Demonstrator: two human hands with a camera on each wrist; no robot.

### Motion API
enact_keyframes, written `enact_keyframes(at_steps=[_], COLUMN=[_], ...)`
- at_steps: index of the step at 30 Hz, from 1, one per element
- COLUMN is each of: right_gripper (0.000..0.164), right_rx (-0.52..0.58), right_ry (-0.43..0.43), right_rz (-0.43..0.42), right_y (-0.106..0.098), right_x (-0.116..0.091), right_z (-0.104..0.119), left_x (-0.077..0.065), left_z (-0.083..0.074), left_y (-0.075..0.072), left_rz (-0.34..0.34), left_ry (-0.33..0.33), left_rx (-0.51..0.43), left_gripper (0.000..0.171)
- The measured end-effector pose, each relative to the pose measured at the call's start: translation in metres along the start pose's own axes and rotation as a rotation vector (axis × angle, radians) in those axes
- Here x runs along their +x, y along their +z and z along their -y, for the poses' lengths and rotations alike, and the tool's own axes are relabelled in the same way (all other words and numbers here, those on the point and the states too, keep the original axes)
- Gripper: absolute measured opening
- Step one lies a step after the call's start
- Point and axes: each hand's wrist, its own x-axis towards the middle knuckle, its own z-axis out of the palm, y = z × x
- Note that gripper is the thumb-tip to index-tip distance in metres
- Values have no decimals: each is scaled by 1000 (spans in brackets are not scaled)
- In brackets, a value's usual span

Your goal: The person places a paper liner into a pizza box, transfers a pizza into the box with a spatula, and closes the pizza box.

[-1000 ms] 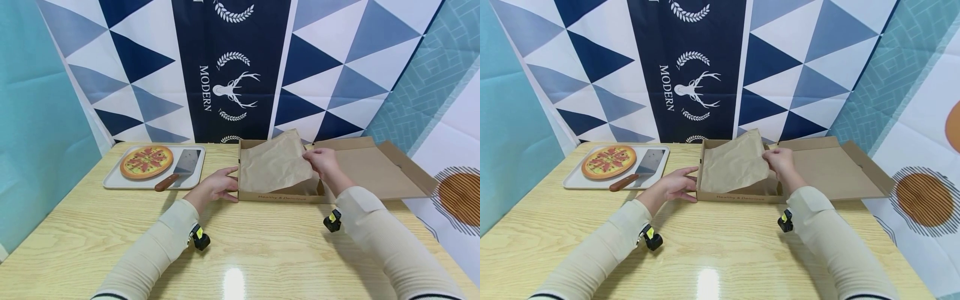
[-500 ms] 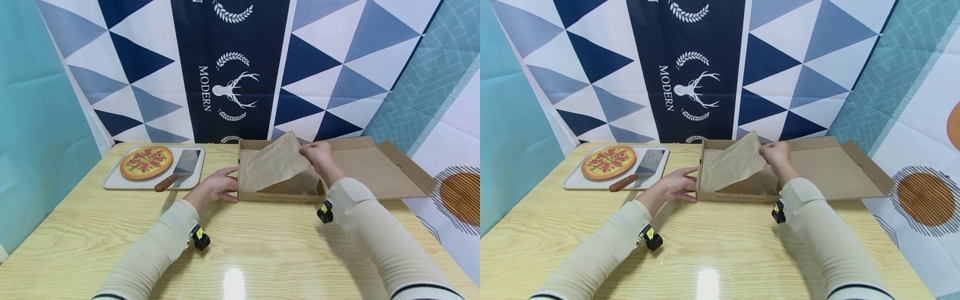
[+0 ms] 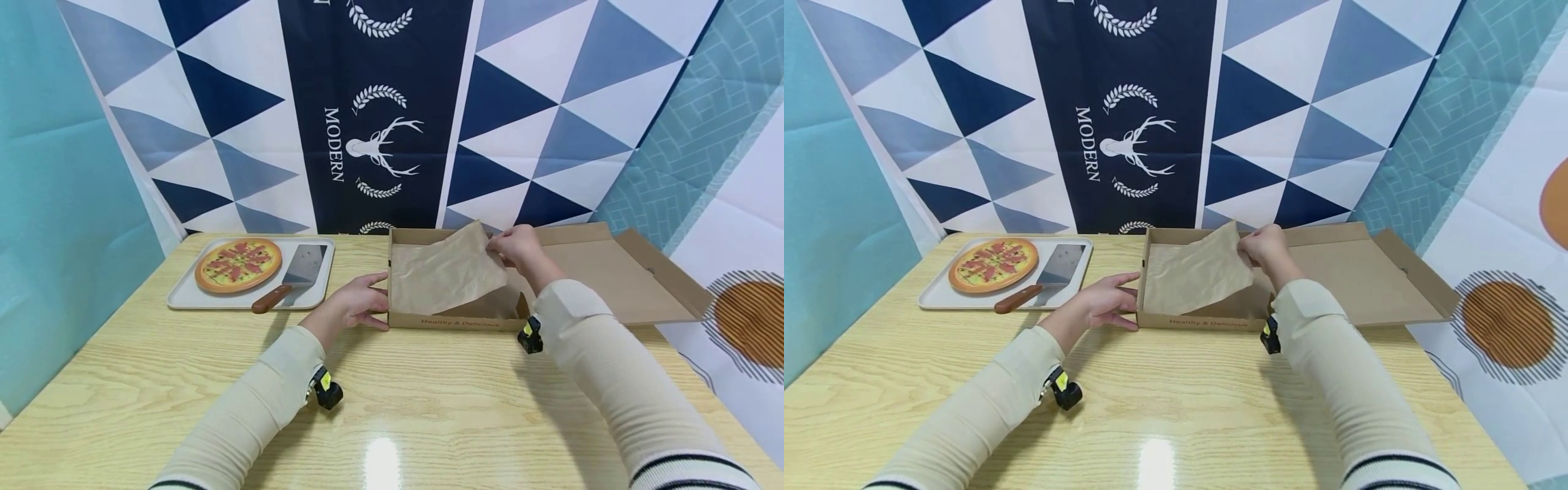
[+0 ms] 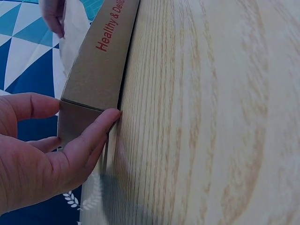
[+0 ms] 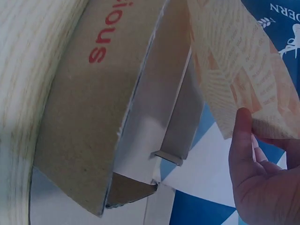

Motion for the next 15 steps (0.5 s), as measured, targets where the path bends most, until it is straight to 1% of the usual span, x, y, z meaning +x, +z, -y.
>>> enact_keyframes(at_steps=[10, 13, 15], right_gripper=[10, 9, 11], right_rx=[-148, -193, -226], right_ry=[23, 30, 29], right_rz=[42, 56, 59], right_y=[-4, -6, -8], right_x=[3, 5, 7], right_z=[0, -2, -2], left_x=[0, 1, 1], left_z=[1, 1, 1], left_y=[-1, -2, -2], left_rz=[1, 0, -2], left_ry=[0, 1, 2], left_rx=[3, 2, 0], left_gripper=[82, 82, 82])
